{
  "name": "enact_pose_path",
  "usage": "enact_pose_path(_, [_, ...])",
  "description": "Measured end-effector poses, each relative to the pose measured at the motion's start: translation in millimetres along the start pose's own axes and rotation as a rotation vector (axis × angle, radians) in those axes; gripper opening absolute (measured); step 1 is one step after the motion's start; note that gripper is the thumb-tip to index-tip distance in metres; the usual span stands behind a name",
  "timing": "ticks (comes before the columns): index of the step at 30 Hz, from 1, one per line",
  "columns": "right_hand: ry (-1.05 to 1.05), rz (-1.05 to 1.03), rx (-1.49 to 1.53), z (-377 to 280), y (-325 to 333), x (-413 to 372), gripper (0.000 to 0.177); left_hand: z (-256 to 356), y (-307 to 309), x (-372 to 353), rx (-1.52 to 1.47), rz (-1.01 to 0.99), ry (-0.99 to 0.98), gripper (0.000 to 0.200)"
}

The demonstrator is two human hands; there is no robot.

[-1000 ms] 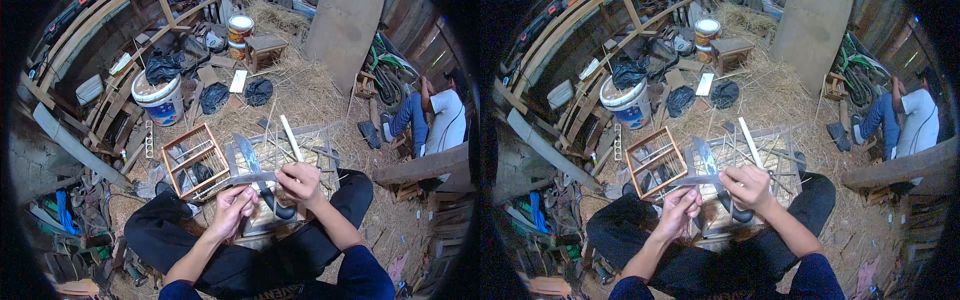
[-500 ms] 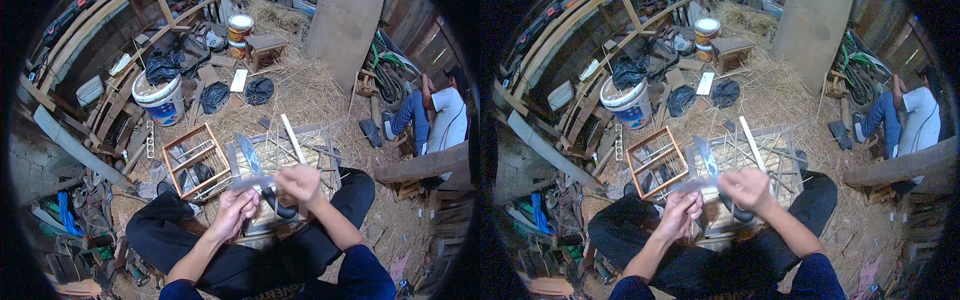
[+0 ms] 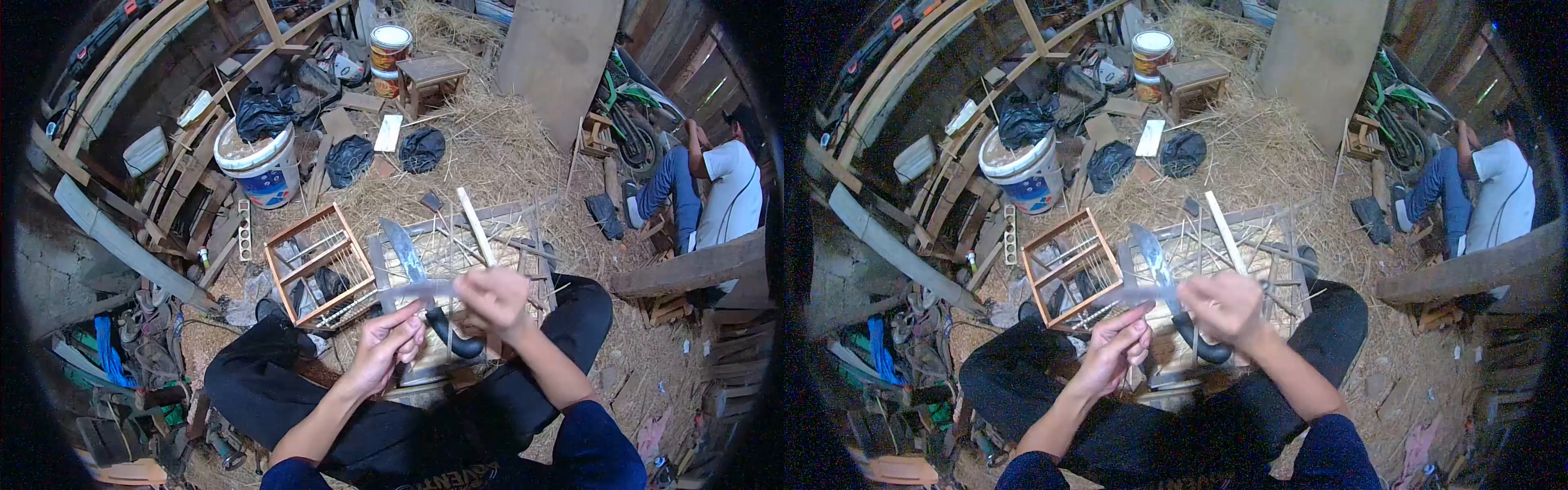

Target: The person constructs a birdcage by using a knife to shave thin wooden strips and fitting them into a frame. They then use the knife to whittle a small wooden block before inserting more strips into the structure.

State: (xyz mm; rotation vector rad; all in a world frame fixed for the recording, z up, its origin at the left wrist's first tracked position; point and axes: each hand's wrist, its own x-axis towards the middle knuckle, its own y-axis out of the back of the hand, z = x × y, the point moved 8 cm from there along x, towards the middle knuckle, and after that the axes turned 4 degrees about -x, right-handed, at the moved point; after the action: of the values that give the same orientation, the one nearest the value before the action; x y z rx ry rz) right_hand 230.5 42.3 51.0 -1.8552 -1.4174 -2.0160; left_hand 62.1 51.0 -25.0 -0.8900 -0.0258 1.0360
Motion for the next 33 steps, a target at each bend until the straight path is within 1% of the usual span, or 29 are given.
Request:
enact_pose_path(1, [0.106, -0.045, -0.054, -16.3, -3.5, 1.6, 0.023, 0.1, 2.1, 0.4, 0.043, -0.006, -0.005, 0.041])
enact_pose_path(3, [0.074, -0.100, -0.050, -5.9, -4.9, -1.0, 0.024, 0.3, 1.9, 0.3, 0.126, -0.022, -0.001, 0.043])
enact_pose_path(5, [-0.120, 0.016, -0.114, 33.3, 8.0, -1.6, 0.024, 0.3, 0.3, -1.4, 0.078, -0.010, -0.024, 0.041])
enact_pose_path(6, [-0.157, 0.099, -0.153, 39.6, 18.4, 5.5, 0.024, -0.4, -0.2, -2.6, 0.081, -0.021, -0.019, 0.041])
enact_pose_path(9, [-0.058, 0.013, -0.058, 13.1, 3.9, -2.9, 0.023, -5.2, 3.7, -0.2, 0.110, -0.012, 0.000, 0.041])
enact_pose_path(10, [0.001, -0.036, 0.020, -3.1, -2.3, -1.3, 0.022, -7.2, 8.3, 1.5, 0.123, -0.001, 0.008, 0.041])
enact_pose_path(11, [0.084, -0.036, -0.019, -17.6, -3.0, 3.5, 0.021, -8.0, 12.1, 1.6, 0.138, 0.013, 0.022, 0.040])
enact_pose_path(13, [-0.005, -0.065, 0.023, 4.5, -0.2, 0.8, 0.021, -5.1, 7.5, -1.5, 0.104, -0.013, 0.026, 0.040])
enact_pose_path(14, [-0.103, 0.030, -0.079, 22.8, 5.3, -3.8, 0.022, -3.7, 3.3, -2.8, 0.079, -0.029, 0.024, 0.040])
enact_pose_path(15, [-0.180, 0.130, -0.116, 39.5, 14.7, 2.3, 0.023, -3.4, 0.0, -3.5, 0.052, -0.045, 0.017, 0.040])
enact_pose_path(17, [-0.154, 0.027, -0.108, 34.0, 13.9, 2.0, 0.024, -5.4, -0.3, -2.2, 0.054, -0.033, 0.033, 0.042])
enact_pose_path(18, [-0.117, 0.082, -0.025, 21.6, 5.9, -4.3, 0.024, -6.4, 0.8, -1.5, 0.048, -0.020, 0.042, 0.043])
enact_pose_path(19, [-0.055, -0.033, 0.049, 6.1, -4.9, -5.3, 0.024, -7.6, 3.4, -1.4, 0.046, -0.004, 0.052, 0.043])
enact_pose_path(21, [0.116, -0.112, 0.011, -21.7, -11.1, -2.0, 0.024, -10.3, 12.3, 1.3, 0.040, 0.011, 0.059, 0.049])
enact_pose_path(22, [0.098, -0.091, -0.002, -13.6, -7.5, -0.2, 0.023, -7.5, 9.2, 0.3, 0.032, 0.013, 0.059, 0.050])
enact_pose_path(23, [-0.021, -0.030, 0.022, 4.7, -5.2, -3.3, 0.022, -4.2, 4.5, -0.7, 0.018, 0.014, 0.058, 0.051])
enact_pose_path(25, [-0.135, 0.069, -0.154, 32.1, 8.8, -0.4, 0.021, 0.8, -3.7, -2.9, 0.093, -0.034, 0.020, 0.053])
enact_pose_path(26, [-0.128, 0.123, -0.136, 34.2, 11.5, 2.5, 0.021, 0.6, -2.7, -2.2, 0.107, -0.047, 0.009, 0.053])
enact_pose_path(27, [-0.093, 0.070, -0.090, 27.5, 7.3, 3.7, 0.021, 1.3, -3.6, -0.8, 0.124, -0.063, -0.006, 0.053])
enact_pose_path(28, [-0.059, 0.019, -0.043, 14.5, 2.9, 1.2, 0.021, 2.8, -3.2, -1.8, 0.137, -0.017, -0.010, 0.050])
enact_pose_path(29, [-0.030, -0.033, 0.007, 2.7, -3.2, 0.1, 0.020, 2.2, -2.7, -0.3, 0.142, -0.037, -0.027, 0.048])
enact_pose_path(30, [0.039, -0.031, 0.005, -11.2, -4.7, 4.2, 0.020, -0.8, 1.8, 2.3, 0.150, -0.053, -0.040, 0.046])
enact_pose_path(31, [0.024, -0.035, 0.004, -10.1, -4.6, 4.1, 0.020, -4.9, 7.0, 4.6, 0.156, -0.069, -0.047, 0.044])
enact_pose_path(32, [0.008, -0.044, 0.002, -6.1, -3.6, 4.0, 0.020, -8.1, 13.8, 6.6, 0.124, -0.064, -0.061, 0.034])
enact_pose_path(33, [-0.005, -0.054, 0.000, -0.4, -2.6, 4.4, 0.020, -4.4, 10.3, 5.1, 0.146, -0.034, -0.082, 0.036])
